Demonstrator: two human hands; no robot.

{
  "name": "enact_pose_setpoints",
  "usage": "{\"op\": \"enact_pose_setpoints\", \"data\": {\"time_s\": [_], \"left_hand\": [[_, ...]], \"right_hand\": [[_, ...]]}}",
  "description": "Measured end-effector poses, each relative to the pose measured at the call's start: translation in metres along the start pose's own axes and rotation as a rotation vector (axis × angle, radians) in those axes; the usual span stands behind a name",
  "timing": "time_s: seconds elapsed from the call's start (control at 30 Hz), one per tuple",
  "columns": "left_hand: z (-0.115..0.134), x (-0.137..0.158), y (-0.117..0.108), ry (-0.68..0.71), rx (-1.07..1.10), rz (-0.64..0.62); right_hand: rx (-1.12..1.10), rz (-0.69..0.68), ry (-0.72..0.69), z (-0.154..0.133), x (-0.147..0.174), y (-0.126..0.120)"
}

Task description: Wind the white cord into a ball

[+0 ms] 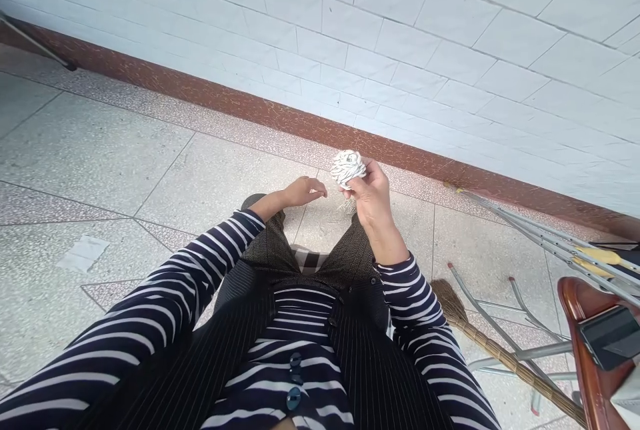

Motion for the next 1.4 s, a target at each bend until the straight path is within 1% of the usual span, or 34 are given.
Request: {"op": "enact_pose_setpoints", "data": {"time_s": [0.07,0.1,0.17,0.2,0.23,0.3,0.33,0.4,0.47,0.53,0.63,0.7,0.77,0.8,0.83,0.87,0.93,0.97,1.03,1.07,1.13,1.17,1.2,1.23,1.27,1.33,1.4], "left_hand": [[0.001,0.003,0.000,-0.052,-0.081,0.069],[0.004,0.005,-0.001,-0.068,-0.059,0.135],[0.018,0.008,-0.006,-0.030,0.089,0.278],[0.029,0.009,-0.009,0.020,0.184,0.330],[0.041,0.008,-0.011,0.089,0.280,0.353],[0.066,0.004,-0.015,0.193,0.444,0.351],[0.077,0.001,-0.015,0.213,0.509,0.339],[0.093,-0.004,-0.011,0.204,0.629,0.307],[0.097,-0.006,-0.003,0.190,0.734,0.257],[0.090,-0.003,0.006,0.194,0.805,0.183],[0.063,0.008,0.019,0.148,0.816,0.078],[0.039,0.017,0.028,0.060,0.753,0.030],[0.017,0.027,0.036,-0.023,0.672,-0.025],[0.006,0.031,0.038,-0.060,0.598,-0.034],[-0.003,0.034,0.039,-0.102,0.499,-0.024],[-0.011,0.037,0.037,-0.143,0.381,0.017],[-0.018,0.038,0.028,-0.209,0.148,0.157],[-0.016,0.037,0.021,-0.212,0.075,0.235],[0.000,0.030,0.005,-0.125,0.056,0.359],[0.014,0.024,-0.004,-0.034,0.102,0.389],[0.048,0.011,-0.018,0.163,0.283,0.423],[0.065,0.005,-0.022,0.245,0.372,0.423],[0.080,-0.001,-0.024,0.295,0.442,0.432],[0.092,-0.006,-0.023,0.307,0.485,0.429],[0.100,-0.008,-0.018,0.286,0.521,0.395],[0.107,-0.006,-0.003,0.199,0.557,0.264],[0.103,0.007,0.017,0.124,0.517,0.110]], "right_hand": [[0.012,-0.025,-0.039,-0.009,-0.003,-0.001],[0.015,-0.031,-0.040,-0.012,-0.005,-0.002],[0.015,-0.030,-0.005,-0.011,-0.009,-0.003],[0.015,-0.024,0.022,-0.009,-0.010,-0.002],[0.015,-0.019,0.051,-0.007,-0.011,0.000],[0.011,-0.028,0.093,-0.002,-0.010,0.006],[0.010,-0.044,0.101,-0.001,-0.010,0.009],[0.016,-0.074,0.093,0.001,-0.010,0.013],[0.026,-0.052,0.060,0.000,-0.011,0.011],[0.014,0.021,0.028,-0.002,-0.013,0.004],[-0.037,0.123,-0.013,-0.005,-0.014,-0.009],[-0.062,0.145,-0.035,-0.008,-0.012,-0.014],[-0.072,0.134,-0.047,-0.012,-0.010,-0.016],[-0.075,0.122,-0.055,-0.014,-0.010,-0.016],[-0.077,0.110,-0.067,-0.017,-0.009,-0.015],[-0.076,0.099,-0.085,-0.019,-0.009,-0.015],[-0.063,0.079,-0.123,-0.022,-0.010,-0.014],[-0.048,0.066,-0.132,-0.022,-0.010,-0.014],[-0.002,0.039,-0.111,-0.017,-0.009,-0.011],[0.025,0.024,-0.085,-0.014,-0.009,-0.009],[0.082,-0.015,-0.020,-0.005,-0.006,-0.004],[0.111,-0.039,0.007,-0.001,-0.004,-0.001],[0.143,-0.063,0.024,0.002,-0.002,0.002],[0.174,-0.081,0.025,0.003,-0.001,0.004],[0.206,-0.087,0.010,0.003,0.000,0.005],[0.270,-0.056,-0.066,0.000,0.000,0.003],[0.338,0.017,-0.160,-0.003,-0.004,-0.004]]}}
Point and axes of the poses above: each hand's wrist, its own x-axis away from the middle knuckle, its own y-axis out of the palm, z = x × y, the point moved 1 cm from there along -x, towards the middle knuckle, and after that the axes turned 3 degrees about -y, right-handed, at the moved point
